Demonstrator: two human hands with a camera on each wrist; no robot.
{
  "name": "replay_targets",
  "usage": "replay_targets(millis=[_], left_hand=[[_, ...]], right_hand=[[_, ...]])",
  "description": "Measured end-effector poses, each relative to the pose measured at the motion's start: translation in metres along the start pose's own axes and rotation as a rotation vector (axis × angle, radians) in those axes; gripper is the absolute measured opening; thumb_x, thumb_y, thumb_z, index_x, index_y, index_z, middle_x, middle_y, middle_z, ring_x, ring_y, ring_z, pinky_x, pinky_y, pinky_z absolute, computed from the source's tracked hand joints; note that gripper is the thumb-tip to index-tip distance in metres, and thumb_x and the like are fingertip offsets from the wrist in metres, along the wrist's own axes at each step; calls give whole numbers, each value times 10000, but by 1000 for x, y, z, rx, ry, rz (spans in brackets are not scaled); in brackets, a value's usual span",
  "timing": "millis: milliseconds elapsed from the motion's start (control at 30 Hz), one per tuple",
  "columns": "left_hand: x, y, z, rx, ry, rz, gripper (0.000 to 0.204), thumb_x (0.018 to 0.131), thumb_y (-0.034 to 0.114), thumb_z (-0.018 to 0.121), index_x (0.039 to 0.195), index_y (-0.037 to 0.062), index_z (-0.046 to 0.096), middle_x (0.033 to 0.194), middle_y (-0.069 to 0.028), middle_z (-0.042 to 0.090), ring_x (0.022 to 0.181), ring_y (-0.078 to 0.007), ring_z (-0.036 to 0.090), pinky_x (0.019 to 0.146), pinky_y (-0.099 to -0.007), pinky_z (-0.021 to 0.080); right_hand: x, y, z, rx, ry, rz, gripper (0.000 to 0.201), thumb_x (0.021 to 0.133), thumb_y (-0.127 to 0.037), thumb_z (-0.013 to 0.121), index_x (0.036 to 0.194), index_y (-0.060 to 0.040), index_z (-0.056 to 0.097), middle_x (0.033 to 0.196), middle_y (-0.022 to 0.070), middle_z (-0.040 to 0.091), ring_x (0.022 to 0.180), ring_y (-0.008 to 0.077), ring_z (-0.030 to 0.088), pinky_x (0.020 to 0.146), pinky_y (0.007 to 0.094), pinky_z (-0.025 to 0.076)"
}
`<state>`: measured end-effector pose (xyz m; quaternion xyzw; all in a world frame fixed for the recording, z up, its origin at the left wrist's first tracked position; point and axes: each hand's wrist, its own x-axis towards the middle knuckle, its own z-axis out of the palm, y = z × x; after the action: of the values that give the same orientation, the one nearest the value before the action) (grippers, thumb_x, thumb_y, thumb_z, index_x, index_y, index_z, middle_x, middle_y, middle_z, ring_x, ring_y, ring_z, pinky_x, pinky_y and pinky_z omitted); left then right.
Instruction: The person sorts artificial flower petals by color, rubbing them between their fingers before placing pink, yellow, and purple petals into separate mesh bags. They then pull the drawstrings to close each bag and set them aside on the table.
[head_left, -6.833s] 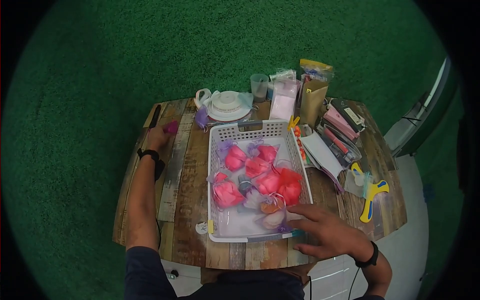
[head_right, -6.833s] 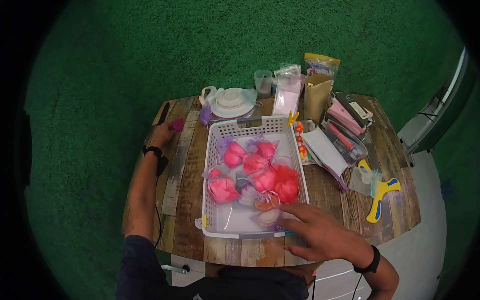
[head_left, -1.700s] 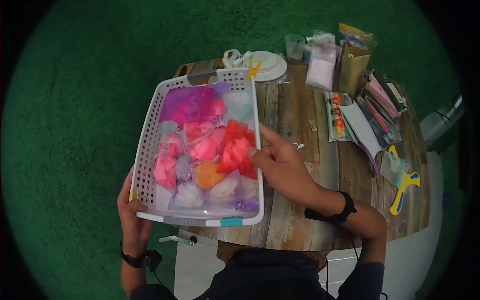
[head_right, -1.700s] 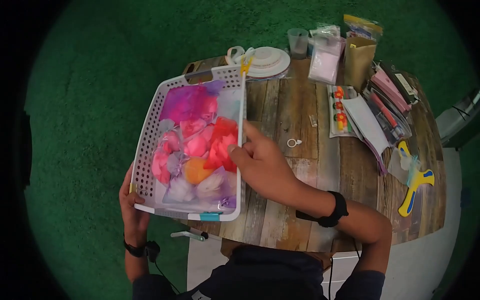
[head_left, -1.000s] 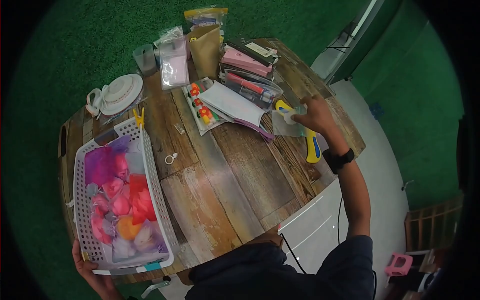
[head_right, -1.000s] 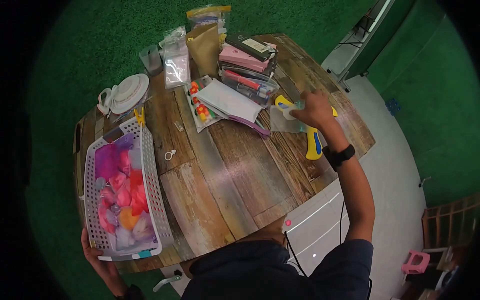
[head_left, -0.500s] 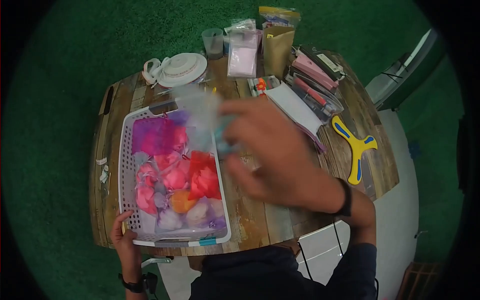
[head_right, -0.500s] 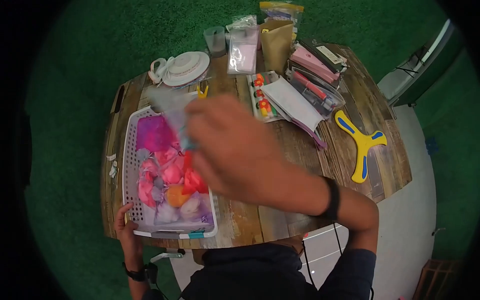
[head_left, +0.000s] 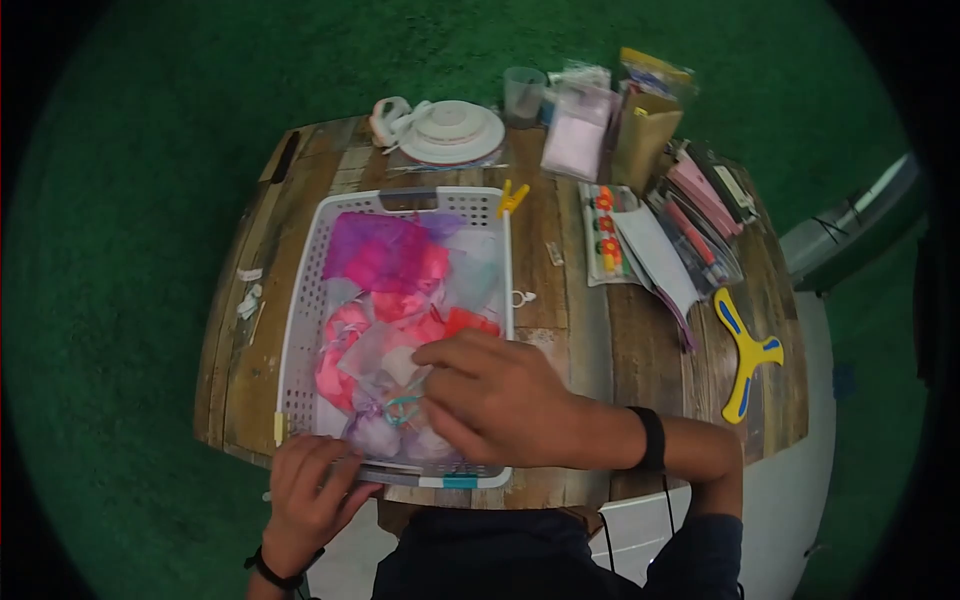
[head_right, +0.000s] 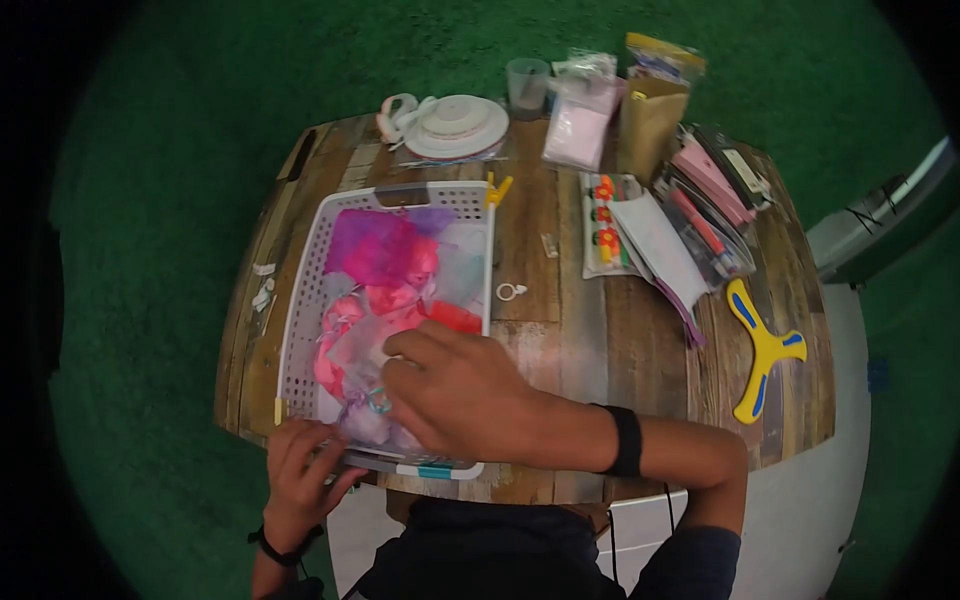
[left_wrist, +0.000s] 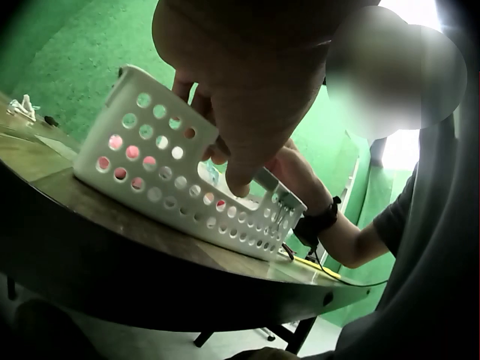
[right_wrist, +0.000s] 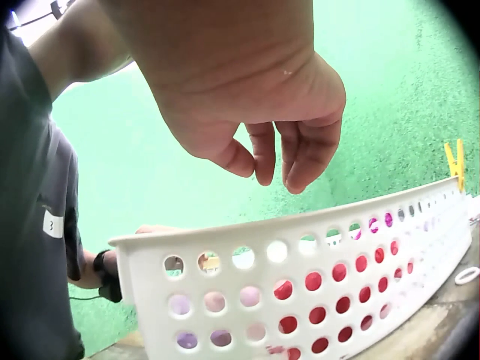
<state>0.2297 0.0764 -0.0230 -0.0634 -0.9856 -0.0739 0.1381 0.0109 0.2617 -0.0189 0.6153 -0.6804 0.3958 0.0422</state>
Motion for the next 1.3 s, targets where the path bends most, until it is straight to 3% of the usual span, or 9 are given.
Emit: replay_targets(millis=[100,233,467,800,900,967,1200,1267,1300], left_hand=[[12,1,23,-34,-32,51,387,652,137,699,1024,56,633,939,-59,620,857,-228,604,760,-353,469],[15,1,37,3,-20,57,211,664,106,630,870,95,584,776,-17,563,714,-187,561,643,-314,411],[27,-17,16,84,68,-25,172,610,41,632,769,87,586,724,-38,551,712,-220,559,664,-341,417],[36,-85,-6,166,207,-171,234,618,-71,678,805,58,620,732,-78,563,744,-277,567,751,-387,395],[52,-109,-15,239,195,-248,183,669,-14,742,793,41,620,750,-90,576,771,-281,575,797,-385,372],[64,-129,-13,209,239,-276,193,683,27,762,803,28,612,755,-103,578,781,-294,575,794,-389,371],[94,-166,16,175,227,-212,227,721,85,782,855,24,608,795,-113,596,817,-309,582,855,-413,355],[98,-162,20,169,237,-235,225,726,87,780,858,26,608,799,-111,597,825,-306,582,869,-418,349],[100,-160,23,163,252,-274,223,731,88,779,861,28,607,802,-110,599,833,-303,582,883,-423,342]], right_hand=[[-5,3,-17,54,67,-7,123,778,-101,692,860,-25,639,1013,123,640,885,301,640,695,389,539],[-21,1,-27,81,120,116,105,772,-48,700,856,-13,645,999,126,665,829,301,656,692,370,531],[-33,0,-53,56,269,186,77,781,12,690,841,-4,644,964,130,684,743,230,654,616,298,510],[-37,8,-77,14,389,209,75,797,21,681,860,-1,646,955,120,684,724,198,652,582,274,513],[-40,9,-72,99,371,239,87,801,13,680,878,2,641,948,122,683,733,200,655,580,275,513],[-44,5,-66,216,249,297,57,838,9,655,890,15,633,961,126,689,704,168,631,630,265,500],[-48,2,-65,185,267,221,68,830,5,669,890,8,637,958,124,691,718,182,655,592,273,517],[-50,2,-65,184,259,198,102,793,10,669,879,1,615,911,142,668,752,271,667,640,338,535],[-50,3,-65,183,266,208,102,793,10,669,879,1,615,911,142,668,752,271,667,640,338,535]])
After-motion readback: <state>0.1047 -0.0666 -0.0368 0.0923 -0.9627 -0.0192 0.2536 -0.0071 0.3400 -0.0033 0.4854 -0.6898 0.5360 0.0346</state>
